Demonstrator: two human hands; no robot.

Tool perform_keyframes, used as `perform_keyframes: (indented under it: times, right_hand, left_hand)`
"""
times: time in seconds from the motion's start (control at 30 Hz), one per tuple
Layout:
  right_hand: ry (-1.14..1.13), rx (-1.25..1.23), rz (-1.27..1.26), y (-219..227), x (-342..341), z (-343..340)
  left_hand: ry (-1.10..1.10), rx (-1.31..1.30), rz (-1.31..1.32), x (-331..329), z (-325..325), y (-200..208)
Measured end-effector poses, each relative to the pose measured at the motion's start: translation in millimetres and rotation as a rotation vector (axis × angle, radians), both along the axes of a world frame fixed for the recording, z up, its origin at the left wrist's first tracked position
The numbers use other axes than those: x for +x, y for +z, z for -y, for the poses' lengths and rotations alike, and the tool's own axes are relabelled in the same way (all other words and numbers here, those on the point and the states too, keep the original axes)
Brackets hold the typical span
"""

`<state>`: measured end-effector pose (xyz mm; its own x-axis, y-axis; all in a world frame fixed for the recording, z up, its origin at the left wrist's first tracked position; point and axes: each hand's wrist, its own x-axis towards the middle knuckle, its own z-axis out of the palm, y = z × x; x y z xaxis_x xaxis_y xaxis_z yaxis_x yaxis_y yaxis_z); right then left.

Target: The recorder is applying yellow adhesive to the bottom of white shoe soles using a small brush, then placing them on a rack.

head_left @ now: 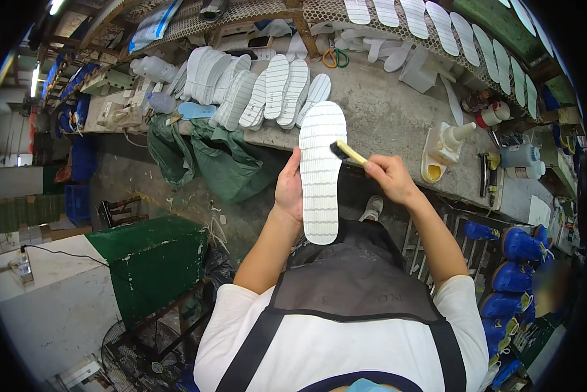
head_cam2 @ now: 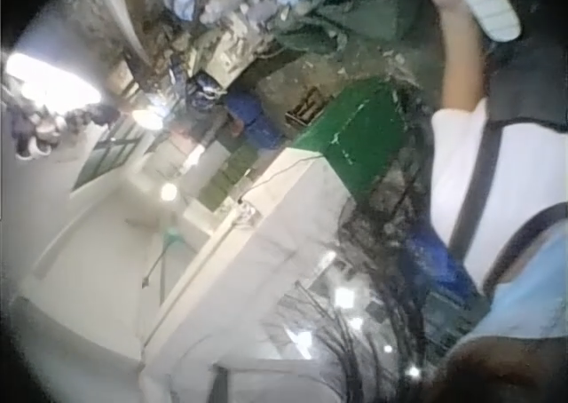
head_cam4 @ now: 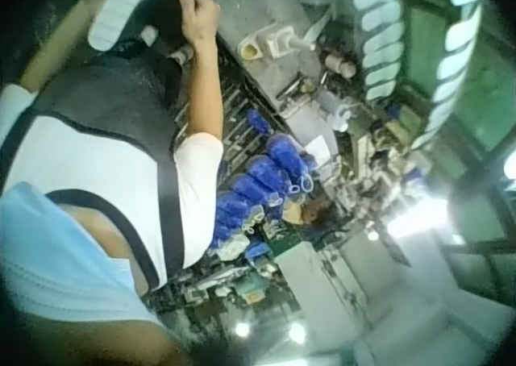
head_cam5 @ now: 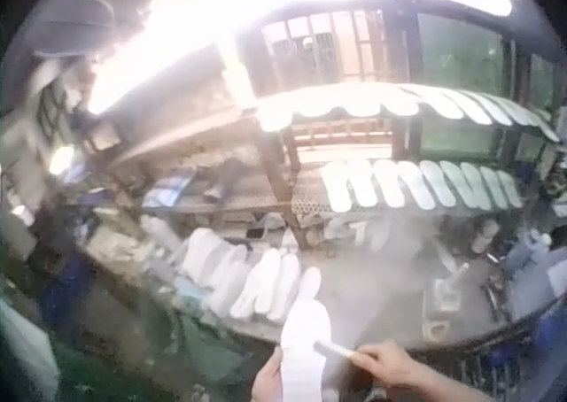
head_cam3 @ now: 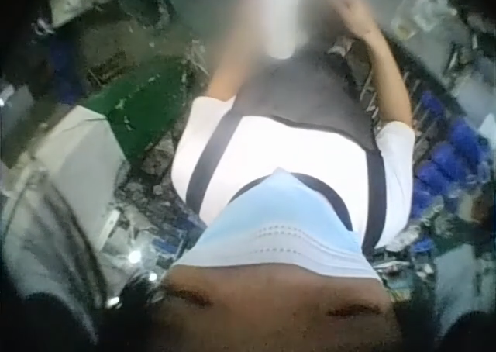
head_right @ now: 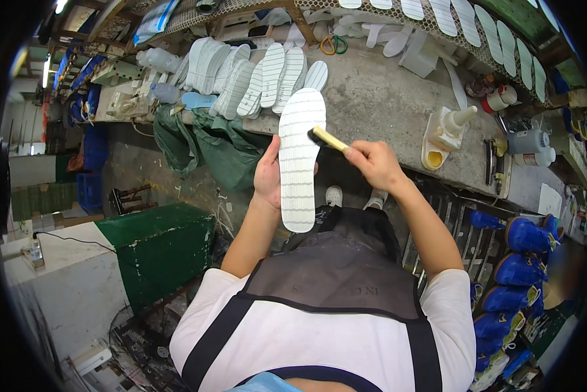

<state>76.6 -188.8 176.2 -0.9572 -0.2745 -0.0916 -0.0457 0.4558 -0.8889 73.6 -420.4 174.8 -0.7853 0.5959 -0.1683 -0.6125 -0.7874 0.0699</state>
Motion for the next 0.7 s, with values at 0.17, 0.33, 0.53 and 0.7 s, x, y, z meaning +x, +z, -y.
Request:
perform_keyframes:
  times: [0.17, 0.33, 0.53, 0.7]
  right_hand:
    - [-0.083, -0.192, 0.090, -56.3, -20.8, -31.0]
    - [-0.132, -0.194, -0.148, -36.3, -37.3, -54.5]
    - [0.132, -0.060, -0.364, 52.0, -61.2, -41.8]
    - [0.316, 0.156, -0.695, 90.0, -81.4, -42.1]
  left_hand:
    - [-0.089, -0.014, 0.048, 2.0, -1.9, -25.8]
    - [-0.167, -0.055, -0.108, 16.8, -18.1, -21.3]
    - [-0.154, 0.013, -0.206, 33.7, -34.8, -8.4]
    - [-0.141, -0.045, -0.174, 47.2, -13.0, 3.7]
